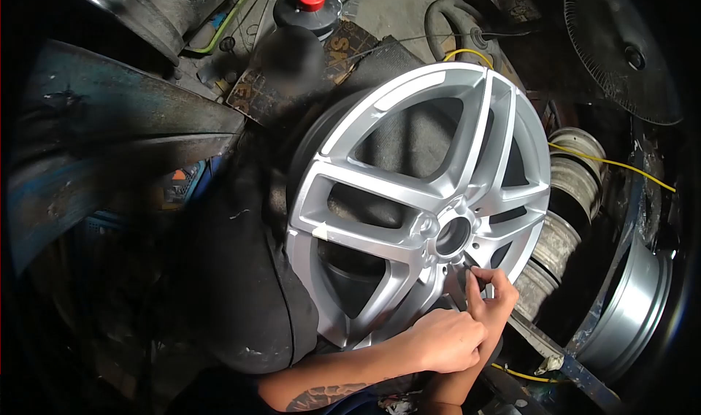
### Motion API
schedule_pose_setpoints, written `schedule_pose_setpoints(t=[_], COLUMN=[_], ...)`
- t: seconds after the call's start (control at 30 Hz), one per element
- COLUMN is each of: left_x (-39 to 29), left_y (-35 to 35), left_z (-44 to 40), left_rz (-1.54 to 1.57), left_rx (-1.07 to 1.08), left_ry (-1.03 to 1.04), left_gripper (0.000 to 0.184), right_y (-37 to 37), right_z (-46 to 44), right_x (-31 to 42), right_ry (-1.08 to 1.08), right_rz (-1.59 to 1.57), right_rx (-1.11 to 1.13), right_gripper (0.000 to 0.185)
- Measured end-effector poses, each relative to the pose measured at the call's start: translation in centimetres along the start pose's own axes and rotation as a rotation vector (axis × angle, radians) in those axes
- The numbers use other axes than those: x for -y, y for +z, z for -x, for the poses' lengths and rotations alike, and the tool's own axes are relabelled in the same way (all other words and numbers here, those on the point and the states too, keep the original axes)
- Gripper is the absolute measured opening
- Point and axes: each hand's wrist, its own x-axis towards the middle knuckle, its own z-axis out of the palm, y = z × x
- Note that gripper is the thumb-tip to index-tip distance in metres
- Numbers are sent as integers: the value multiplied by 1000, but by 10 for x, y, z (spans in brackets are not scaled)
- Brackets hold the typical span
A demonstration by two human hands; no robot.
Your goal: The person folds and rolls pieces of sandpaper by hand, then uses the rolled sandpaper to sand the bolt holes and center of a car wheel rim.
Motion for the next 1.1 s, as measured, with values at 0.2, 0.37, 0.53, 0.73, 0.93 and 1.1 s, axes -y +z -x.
schedule_pose_setpoints(t=[0.2,0.37,0.53,0.73,0.93,1.1], left_x=[-2,-11,-11,-12,-15,-19], left_y=[-2,-11,-6,-3,-2,-4], left_z=[-1,3,3,1,3,3], left_rz=[-69,-72,-83,-30,-7,-28], left_rx=[126,169,217,282,310,317], left_ry=[-9,-20,-24,-28,-34,-22], left_gripper=[16,17,19,22,30,34], right_y=[-6,-10,-12,-16,-22,-20], right_z=[5,5,4,4,7,11], right_x=[0,7,7,16,15,4], right_ry=[-14,-39,-102,-160,-188,-243], right_rz=[-50,-74,-126,-149,-134,-133], right_rx=[13,166,198,199,228,225], right_gripper=[12,14,15,18,19,19])
